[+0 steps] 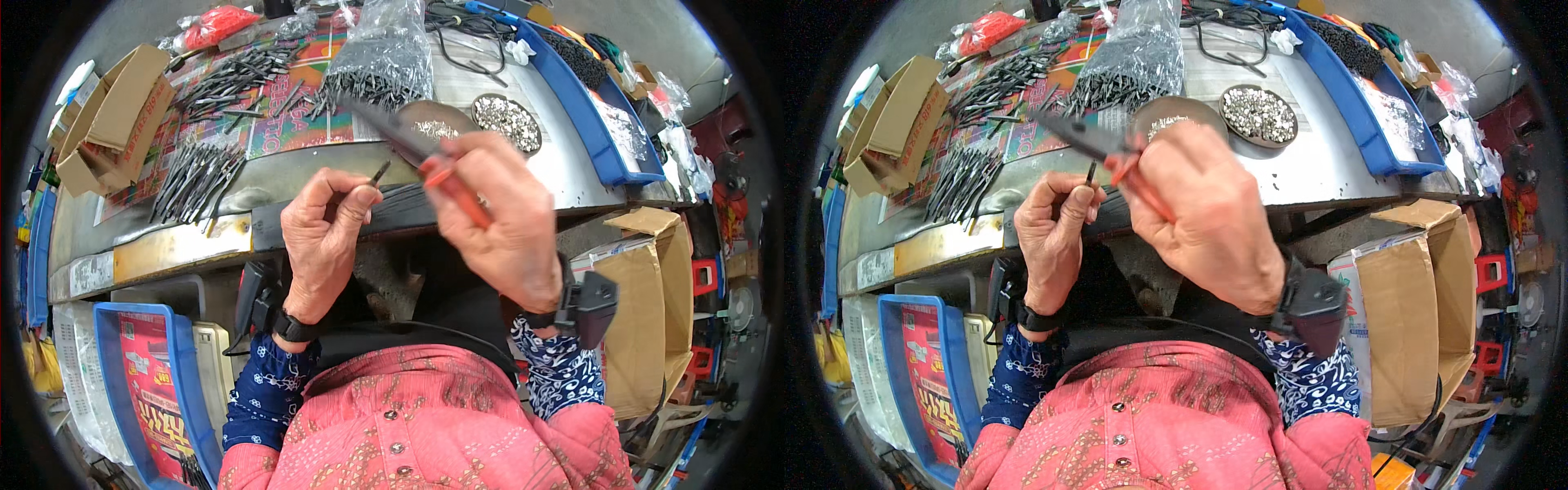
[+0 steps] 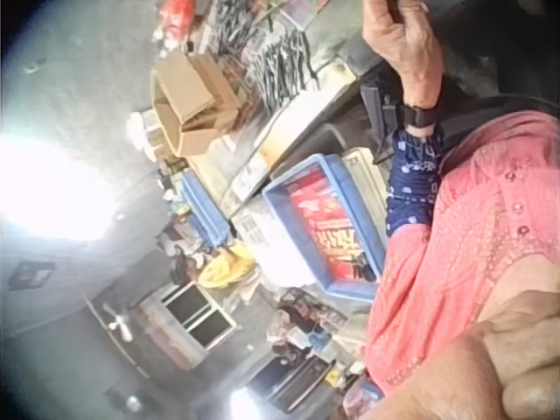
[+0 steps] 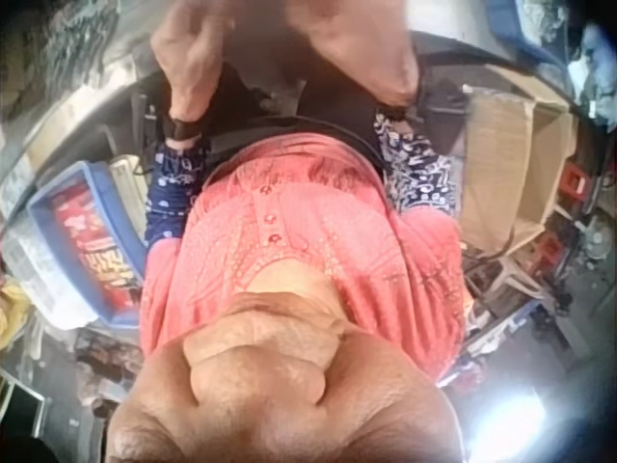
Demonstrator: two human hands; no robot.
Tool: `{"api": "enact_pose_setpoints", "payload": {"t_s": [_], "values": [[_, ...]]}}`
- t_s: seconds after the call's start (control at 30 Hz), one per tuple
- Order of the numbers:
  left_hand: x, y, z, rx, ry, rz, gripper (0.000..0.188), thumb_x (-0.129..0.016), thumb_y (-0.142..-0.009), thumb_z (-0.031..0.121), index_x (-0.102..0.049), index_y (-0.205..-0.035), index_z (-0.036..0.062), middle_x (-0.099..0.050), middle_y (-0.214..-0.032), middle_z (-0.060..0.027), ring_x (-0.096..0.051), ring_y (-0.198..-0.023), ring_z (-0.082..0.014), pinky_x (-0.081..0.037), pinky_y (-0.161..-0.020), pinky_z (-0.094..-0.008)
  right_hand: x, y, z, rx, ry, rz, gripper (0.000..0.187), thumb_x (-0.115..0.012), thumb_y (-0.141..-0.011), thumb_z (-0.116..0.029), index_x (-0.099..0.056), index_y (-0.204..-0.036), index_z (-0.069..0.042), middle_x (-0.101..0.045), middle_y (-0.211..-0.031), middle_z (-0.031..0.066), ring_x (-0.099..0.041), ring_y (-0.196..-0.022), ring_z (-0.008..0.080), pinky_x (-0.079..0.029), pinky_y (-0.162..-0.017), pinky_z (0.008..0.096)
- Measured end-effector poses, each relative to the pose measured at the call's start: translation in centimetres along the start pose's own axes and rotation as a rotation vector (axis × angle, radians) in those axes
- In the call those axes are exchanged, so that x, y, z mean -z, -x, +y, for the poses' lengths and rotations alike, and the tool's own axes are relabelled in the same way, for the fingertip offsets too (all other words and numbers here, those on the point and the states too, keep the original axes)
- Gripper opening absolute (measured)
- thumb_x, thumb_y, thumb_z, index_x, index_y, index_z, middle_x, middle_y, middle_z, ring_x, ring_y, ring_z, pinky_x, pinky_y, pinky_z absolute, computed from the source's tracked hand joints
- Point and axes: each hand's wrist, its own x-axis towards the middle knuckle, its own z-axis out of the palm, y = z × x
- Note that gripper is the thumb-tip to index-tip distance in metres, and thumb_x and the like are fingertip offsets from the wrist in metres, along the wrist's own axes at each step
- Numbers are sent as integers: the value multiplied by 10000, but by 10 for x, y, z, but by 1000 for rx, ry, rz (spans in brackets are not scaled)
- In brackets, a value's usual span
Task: The person repeatedly picks up small metal rods and cylindrical metal pieces from a workbench, inserts the pieces into the rods, and places the assembled units back on the table. The process is repeated multiple times using the same components.
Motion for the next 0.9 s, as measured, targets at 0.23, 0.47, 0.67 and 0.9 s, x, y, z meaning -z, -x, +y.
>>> {"api": "enact_pose_setpoints", "payload": {"t_s": [0.23, 0.47, 0.67, 0.9], "values": [[-3, 0, 1, 13, 111, 22, 94, -647, -910, 89, -613, -893, 3, -645, -763, -16, -512, -649, -34, -418, -596, -173, -8, 3, -7, -145, 80, -212, 124, -663, -761, 48, -584, -850, 11, -604, -890, 154, -612, -791, 307, -503, -699, 347], [0, 0, 2, 29, 80, -2, 79, -617, -927, 78, -611, -917, -1, -652, -798, -30, -506, -638, -39, -422, -588, -177, 18, 21, 21, -238, -26, 6, 142, -654, -785, -4, -624, -923, 3, -589, -848, 146, -601, -754, 282, -485, -679, 346], [-1, 2, 10, 39, 102, 37, 75, -592, -941, 70, -610, -938, -3, -646, -796, -36, -512, -642, -45, -428, -591, -179, 42, 44, 64, -560, 346, 60, 225, -704, -814, -181, -615, -865, 19, -591, -839, 165, -581, -738, 341, -458, -654, 397], [-1, 8, 20, 85, -60, -4, 86, -585, -945, 70, -615, -949, -10, -623, -759, -28, -517, -626, -42, -422, -570, -173, 57, 83, 141, -725, 768, 13, 257, -622, -844, -217, -631, -919, 29, -584, -919, 192, -578, -892, 360, -473, -742, 442]]}}
